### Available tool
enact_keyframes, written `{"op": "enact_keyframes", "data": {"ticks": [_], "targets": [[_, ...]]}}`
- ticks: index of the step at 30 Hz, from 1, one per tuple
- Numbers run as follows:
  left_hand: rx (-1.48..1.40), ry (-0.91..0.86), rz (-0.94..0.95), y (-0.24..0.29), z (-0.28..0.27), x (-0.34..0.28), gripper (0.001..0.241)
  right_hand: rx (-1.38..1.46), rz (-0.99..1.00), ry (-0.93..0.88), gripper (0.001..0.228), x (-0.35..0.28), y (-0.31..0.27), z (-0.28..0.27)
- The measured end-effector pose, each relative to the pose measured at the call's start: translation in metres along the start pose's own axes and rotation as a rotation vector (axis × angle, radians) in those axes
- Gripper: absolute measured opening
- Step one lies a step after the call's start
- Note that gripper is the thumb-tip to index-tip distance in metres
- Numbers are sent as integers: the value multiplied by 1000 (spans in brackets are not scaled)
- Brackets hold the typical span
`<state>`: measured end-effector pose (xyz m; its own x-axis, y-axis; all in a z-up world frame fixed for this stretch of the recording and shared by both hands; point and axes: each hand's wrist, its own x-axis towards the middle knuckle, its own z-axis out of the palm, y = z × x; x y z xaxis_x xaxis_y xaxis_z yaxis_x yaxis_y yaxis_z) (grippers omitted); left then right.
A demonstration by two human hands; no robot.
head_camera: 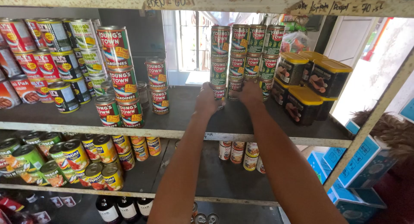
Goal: Restocking canned goods onto store shelves from a cardboard box.
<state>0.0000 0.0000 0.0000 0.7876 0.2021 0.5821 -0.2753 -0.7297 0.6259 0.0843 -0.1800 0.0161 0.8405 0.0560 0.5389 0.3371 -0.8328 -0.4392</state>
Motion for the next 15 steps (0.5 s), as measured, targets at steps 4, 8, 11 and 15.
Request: {"op": "enact_keyframes", "data": {"ticks": [4,8,11,15], "targets": [[-5,-17,-34,6,-5,-1,78,-62,-15,6,79,12,15,11],[-23,-41,-39,4,-4,-3,77,-41,-8,-31,78,6,14,6],[-27,-41,-22,2,-3,-2,77,-30,1,-107,68,3,10,-1],[-22,-19,14,1,-2,-3,78,-59,-61,-291,57,-6,8,-11]]}}
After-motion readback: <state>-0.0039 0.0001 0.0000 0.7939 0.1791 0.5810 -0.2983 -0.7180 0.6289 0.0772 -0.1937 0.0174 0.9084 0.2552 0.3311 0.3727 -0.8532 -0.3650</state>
